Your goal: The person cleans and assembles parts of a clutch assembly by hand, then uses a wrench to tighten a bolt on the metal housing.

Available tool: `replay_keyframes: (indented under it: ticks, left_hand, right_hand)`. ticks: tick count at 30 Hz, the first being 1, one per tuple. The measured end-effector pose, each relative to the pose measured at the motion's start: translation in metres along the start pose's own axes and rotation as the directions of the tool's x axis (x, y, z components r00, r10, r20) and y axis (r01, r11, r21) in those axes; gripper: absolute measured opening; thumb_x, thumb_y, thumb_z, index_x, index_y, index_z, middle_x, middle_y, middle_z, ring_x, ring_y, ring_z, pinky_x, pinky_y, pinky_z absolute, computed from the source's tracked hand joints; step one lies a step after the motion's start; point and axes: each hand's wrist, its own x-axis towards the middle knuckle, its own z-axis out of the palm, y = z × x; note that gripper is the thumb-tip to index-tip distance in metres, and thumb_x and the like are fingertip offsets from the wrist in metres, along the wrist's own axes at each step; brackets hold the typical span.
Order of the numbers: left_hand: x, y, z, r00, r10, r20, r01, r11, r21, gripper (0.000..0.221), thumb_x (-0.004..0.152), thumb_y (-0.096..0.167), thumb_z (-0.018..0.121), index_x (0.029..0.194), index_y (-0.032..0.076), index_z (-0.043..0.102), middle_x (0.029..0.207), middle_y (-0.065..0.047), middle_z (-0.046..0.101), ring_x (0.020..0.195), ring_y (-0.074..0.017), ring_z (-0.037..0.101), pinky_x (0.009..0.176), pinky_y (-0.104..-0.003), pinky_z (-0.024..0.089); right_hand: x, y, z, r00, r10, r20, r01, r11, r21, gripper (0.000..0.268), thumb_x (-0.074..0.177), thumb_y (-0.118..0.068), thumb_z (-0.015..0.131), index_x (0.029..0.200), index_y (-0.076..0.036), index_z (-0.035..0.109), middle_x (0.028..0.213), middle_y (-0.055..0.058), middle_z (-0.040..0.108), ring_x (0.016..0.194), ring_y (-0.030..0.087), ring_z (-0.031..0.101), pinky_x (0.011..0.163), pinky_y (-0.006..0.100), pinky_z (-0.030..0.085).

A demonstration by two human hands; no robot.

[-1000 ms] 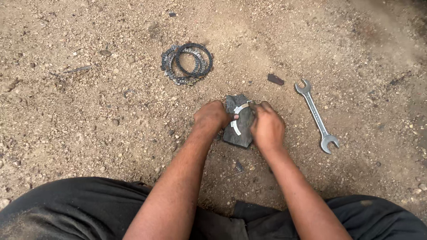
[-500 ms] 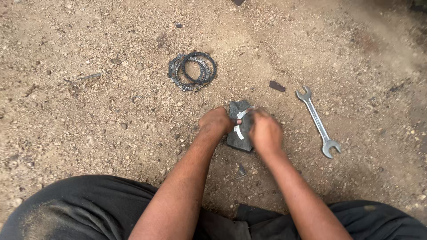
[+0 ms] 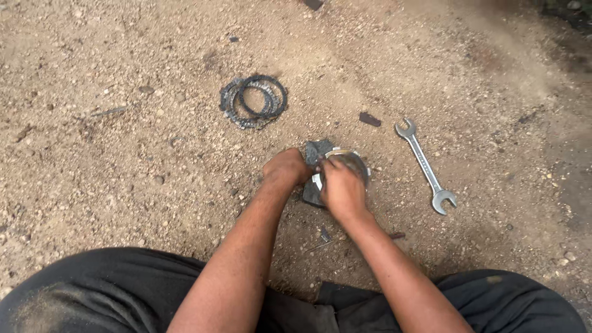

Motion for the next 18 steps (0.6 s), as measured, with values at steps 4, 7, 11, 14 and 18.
replay_keyframes:
  ticks: [4, 7, 11, 14, 18]
  left_hand:
    - [-0.001, 0.001, 0.0, 0.999, -0.006, -0.035, 0.006, 1.0, 0.002, 0.07, 0.085, 0.067, 0.075, 0.126, 0.01, 0.072, 0.134, -0.011, 0.069, 0.122, -0.0276, 0.066, 0.102, -0.046, 0.053]
    - [-0.001, 0.011, -0.002, 0.997, 0.008, -0.075, -0.002, 0.997, 0.072, 0.064, 0.084, 0.06, 0.077, 0.128, 0.014, 0.071, 0.137, -0.008, 0.068, 0.125, -0.0273, 0.065, 0.101, -0.043, 0.055]
    - [-0.007, 0.027, -0.002, 0.99, 0.037, -0.137, -0.014, 0.985, 0.171, 0.059, 0.086, 0.054, 0.079, 0.13, 0.015, 0.069, 0.136, -0.007, 0.068, 0.124, -0.0258, 0.065, 0.1, -0.042, 0.056]
    - [-0.013, 0.029, 0.0, 0.99, 0.053, -0.133, -0.024, 0.977, 0.21, 0.054, 0.088, 0.051, 0.078, 0.128, 0.014, 0.069, 0.129, -0.006, 0.071, 0.118, -0.0223, 0.069, 0.096, -0.041, 0.058]
    - [-0.015, 0.03, -0.002, 0.994, 0.056, -0.096, -0.034, 0.976, 0.217, 0.051, 0.089, 0.048, 0.077, 0.127, 0.015, 0.067, 0.123, -0.006, 0.073, 0.112, -0.0187, 0.072, 0.095, -0.039, 0.059]
  right_hand:
    - [0.009, 0.027, -0.021, 0.948, 0.304, 0.095, -0.308, 0.951, 0.033, 0.037, 0.084, 0.002, 0.065, 0.118, -0.01, 0.074, 0.114, 0.01, 0.073, 0.093, 0.03, 0.073, 0.084, 0.042, 0.06]
    - [0.007, 0.056, -0.035, 0.887, 0.447, -0.12, -0.437, 0.894, 0.098, 0.032, 0.087, 0.0, 0.067, 0.117, -0.01, 0.076, 0.111, 0.012, 0.075, 0.097, 0.031, 0.073, 0.087, 0.043, 0.058]
    - [0.007, 0.08, -0.026, 0.741, 0.671, -0.019, -0.631, 0.706, 0.323, 0.028, 0.097, -0.004, 0.06, 0.116, -0.015, 0.078, 0.111, 0.009, 0.077, 0.093, 0.023, 0.074, 0.083, 0.039, 0.057]
    - [0.009, 0.069, -0.015, 0.79, 0.611, 0.04, -0.561, 0.695, 0.45, 0.026, 0.099, -0.006, 0.06, 0.117, -0.014, 0.077, 0.114, 0.008, 0.077, 0.094, 0.018, 0.074, 0.083, 0.034, 0.058]
    - [0.021, 0.039, -0.031, 0.823, 0.559, 0.105, -0.546, 0.726, 0.418, 0.031, 0.095, -0.004, 0.061, 0.121, -0.013, 0.075, 0.114, 0.008, 0.076, 0.084, 0.019, 0.073, 0.074, 0.032, 0.057]
